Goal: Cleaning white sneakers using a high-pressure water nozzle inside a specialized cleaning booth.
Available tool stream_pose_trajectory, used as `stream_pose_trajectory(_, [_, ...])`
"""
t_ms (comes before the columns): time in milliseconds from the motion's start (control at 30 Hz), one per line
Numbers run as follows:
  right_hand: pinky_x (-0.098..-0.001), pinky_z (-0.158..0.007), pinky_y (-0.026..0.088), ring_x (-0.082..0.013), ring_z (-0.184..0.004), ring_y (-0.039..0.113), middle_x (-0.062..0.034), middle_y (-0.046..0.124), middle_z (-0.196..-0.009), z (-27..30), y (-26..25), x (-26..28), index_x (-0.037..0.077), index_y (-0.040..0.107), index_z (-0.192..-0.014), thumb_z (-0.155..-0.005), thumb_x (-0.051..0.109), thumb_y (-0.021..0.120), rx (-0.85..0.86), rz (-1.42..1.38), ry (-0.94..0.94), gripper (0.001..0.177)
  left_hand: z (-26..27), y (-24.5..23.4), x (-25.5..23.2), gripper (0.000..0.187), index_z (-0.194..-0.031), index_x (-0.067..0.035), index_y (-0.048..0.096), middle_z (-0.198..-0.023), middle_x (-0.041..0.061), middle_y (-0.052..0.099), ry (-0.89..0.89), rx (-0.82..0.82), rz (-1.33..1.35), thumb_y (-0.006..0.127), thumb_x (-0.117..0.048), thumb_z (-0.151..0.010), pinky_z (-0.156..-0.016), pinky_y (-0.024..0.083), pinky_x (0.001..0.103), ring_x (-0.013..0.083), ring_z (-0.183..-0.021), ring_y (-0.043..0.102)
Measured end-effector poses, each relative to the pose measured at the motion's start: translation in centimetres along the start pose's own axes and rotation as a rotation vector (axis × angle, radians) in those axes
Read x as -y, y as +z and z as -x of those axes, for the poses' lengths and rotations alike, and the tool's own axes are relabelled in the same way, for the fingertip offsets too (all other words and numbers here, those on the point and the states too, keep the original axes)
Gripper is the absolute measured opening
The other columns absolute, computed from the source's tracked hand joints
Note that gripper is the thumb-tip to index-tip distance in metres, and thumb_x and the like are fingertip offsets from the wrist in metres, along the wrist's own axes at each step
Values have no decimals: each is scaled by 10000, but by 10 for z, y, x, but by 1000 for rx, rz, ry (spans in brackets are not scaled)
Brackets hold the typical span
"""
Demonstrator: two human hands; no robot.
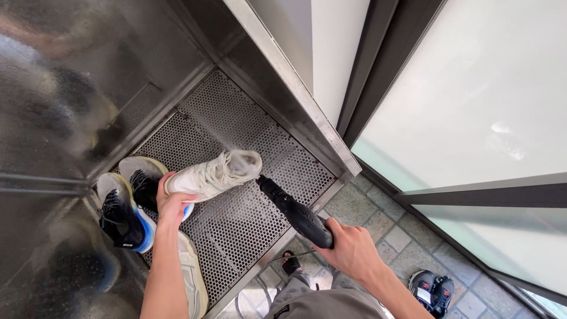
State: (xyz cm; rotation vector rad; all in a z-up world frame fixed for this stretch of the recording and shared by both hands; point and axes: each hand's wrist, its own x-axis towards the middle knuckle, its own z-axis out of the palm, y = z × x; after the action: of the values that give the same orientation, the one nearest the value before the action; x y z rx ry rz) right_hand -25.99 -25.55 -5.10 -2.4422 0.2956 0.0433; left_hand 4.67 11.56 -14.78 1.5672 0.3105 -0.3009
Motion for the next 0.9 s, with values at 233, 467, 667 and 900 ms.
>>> stream_pose_trajectory(233, [-436,-549,543,-324,-540,686,-123,667,-586,-4,7,8,39,614,-954,-801,393,799,4,5,-5,428,6,6,-5,974,-1421,-183,482,-1318,110,605,-22,-14,-19,640,260,-569,-899,603,420,326,-1194,648])
stream_pose_trajectory(467, [-448,-549,527,-331,-567,688,-124,679,-629,-6,14,12,28,636,-939,-761,332,794,-104,-31,-136,386,12,13,-14,961,-1412,-177,483,-1319,115,602,-2,-11,-33,641,261,-572,-909,605,407,316,-1191,651])
stream_pose_trajectory(667, [-431,-553,535,-311,-540,682,-118,654,-573,-9,18,11,26,629,-941,-813,358,786,-41,-44,-45,389,16,16,-16,946,-1408,-158,494,-1312,128,603,23,-8,-44,642,263,-574,-893,602,404,320,-1177,655])
stream_pose_trajectory(900, [-444,-525,524,-317,-521,673,-124,643,-548,-11,18,14,1,633,-967,-771,351,804,-116,-32,-113,436,22,21,-22,952,-1423,-165,478,-1314,132,599,17,-2,-61,639,256,-584,-904,610,409,318,-1182,651])
